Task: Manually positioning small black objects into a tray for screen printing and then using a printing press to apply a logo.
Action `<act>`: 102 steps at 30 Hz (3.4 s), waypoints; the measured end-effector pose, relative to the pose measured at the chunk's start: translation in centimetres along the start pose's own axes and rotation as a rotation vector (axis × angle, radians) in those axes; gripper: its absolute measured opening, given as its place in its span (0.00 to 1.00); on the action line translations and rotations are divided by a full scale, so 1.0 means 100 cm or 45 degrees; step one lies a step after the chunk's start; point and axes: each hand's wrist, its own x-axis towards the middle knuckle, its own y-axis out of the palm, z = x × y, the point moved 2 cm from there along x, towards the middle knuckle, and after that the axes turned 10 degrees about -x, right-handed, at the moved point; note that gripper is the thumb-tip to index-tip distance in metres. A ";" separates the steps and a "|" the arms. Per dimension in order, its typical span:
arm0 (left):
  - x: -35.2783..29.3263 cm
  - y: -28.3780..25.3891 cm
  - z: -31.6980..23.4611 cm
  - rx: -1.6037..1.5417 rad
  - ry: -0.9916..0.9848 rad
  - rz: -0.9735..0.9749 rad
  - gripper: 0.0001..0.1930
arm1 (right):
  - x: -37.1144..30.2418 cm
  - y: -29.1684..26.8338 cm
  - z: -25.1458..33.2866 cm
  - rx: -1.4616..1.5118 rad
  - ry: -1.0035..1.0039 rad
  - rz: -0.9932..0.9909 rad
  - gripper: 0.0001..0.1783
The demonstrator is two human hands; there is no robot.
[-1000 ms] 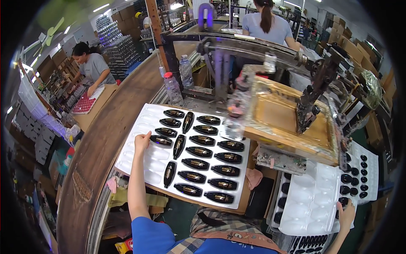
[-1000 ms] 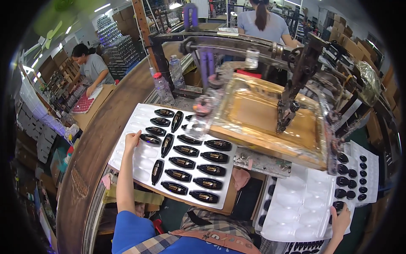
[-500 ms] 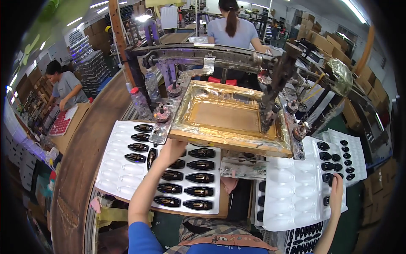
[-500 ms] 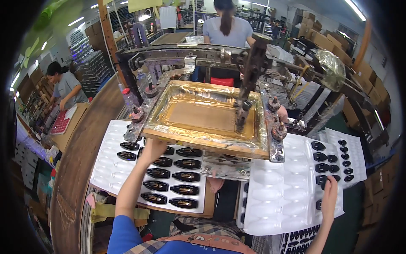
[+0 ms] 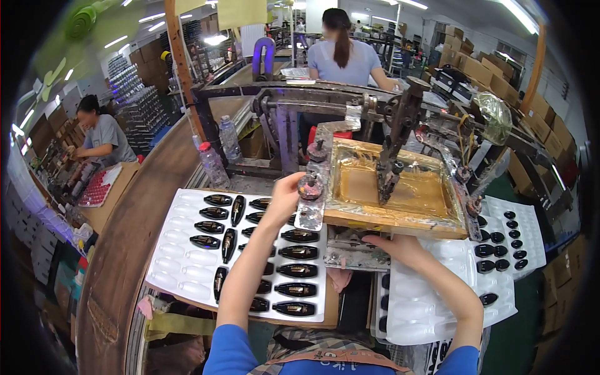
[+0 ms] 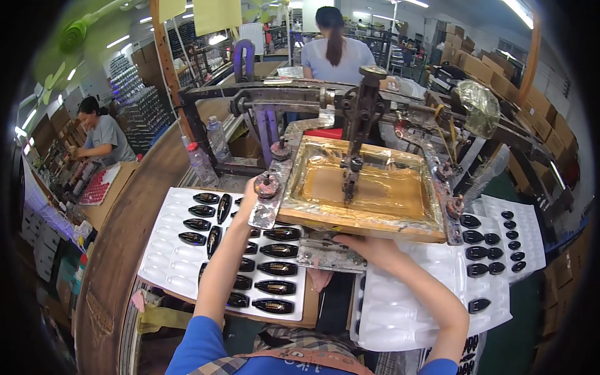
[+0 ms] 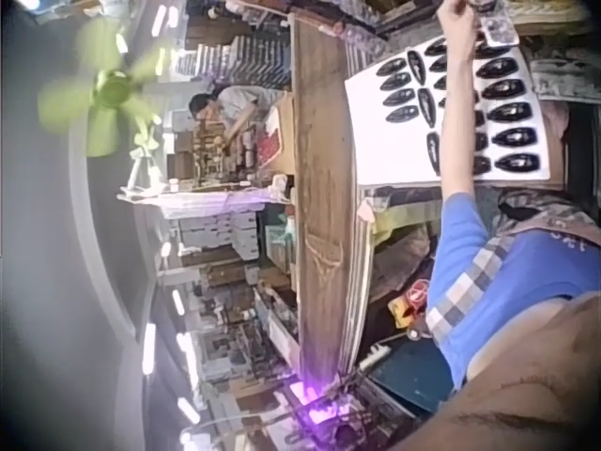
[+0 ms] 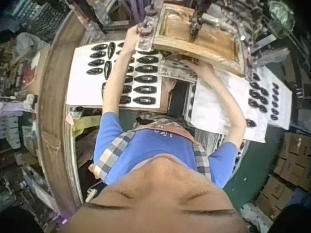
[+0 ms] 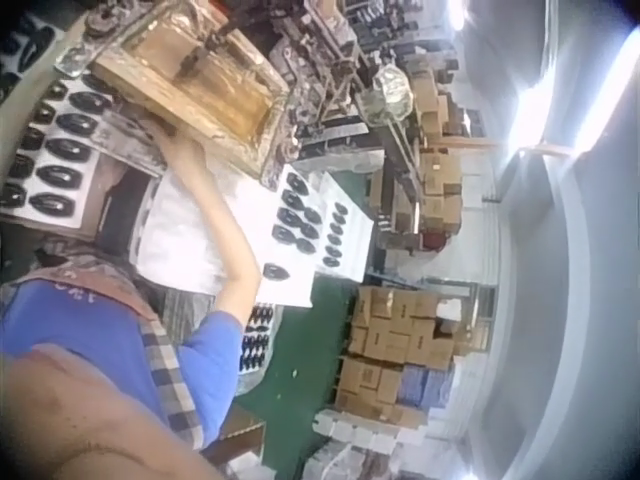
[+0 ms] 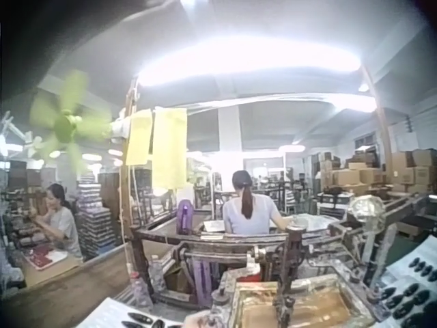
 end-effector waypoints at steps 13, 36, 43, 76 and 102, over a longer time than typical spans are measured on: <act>-0.217 -0.262 -0.009 0.410 0.245 -1.015 0.09 | -0.097 -0.072 -0.021 -0.527 0.211 -0.204 0.26; -0.053 -0.041 0.036 0.869 0.164 -0.190 0.12 | -0.199 -0.126 -0.099 -0.887 0.554 -0.502 0.15; 0.010 0.008 0.046 0.303 0.154 0.029 0.12 | -0.064 -0.054 -0.057 -0.221 0.016 -0.125 0.19; -0.282 -0.299 0.028 0.730 -0.343 -1.211 0.12 | -0.172 -0.145 -0.218 -1.068 0.918 -0.201 0.30; 0.011 0.003 0.019 -0.307 0.187 0.062 0.09 | -0.001 -0.011 0.004 0.043 0.091 0.034 0.29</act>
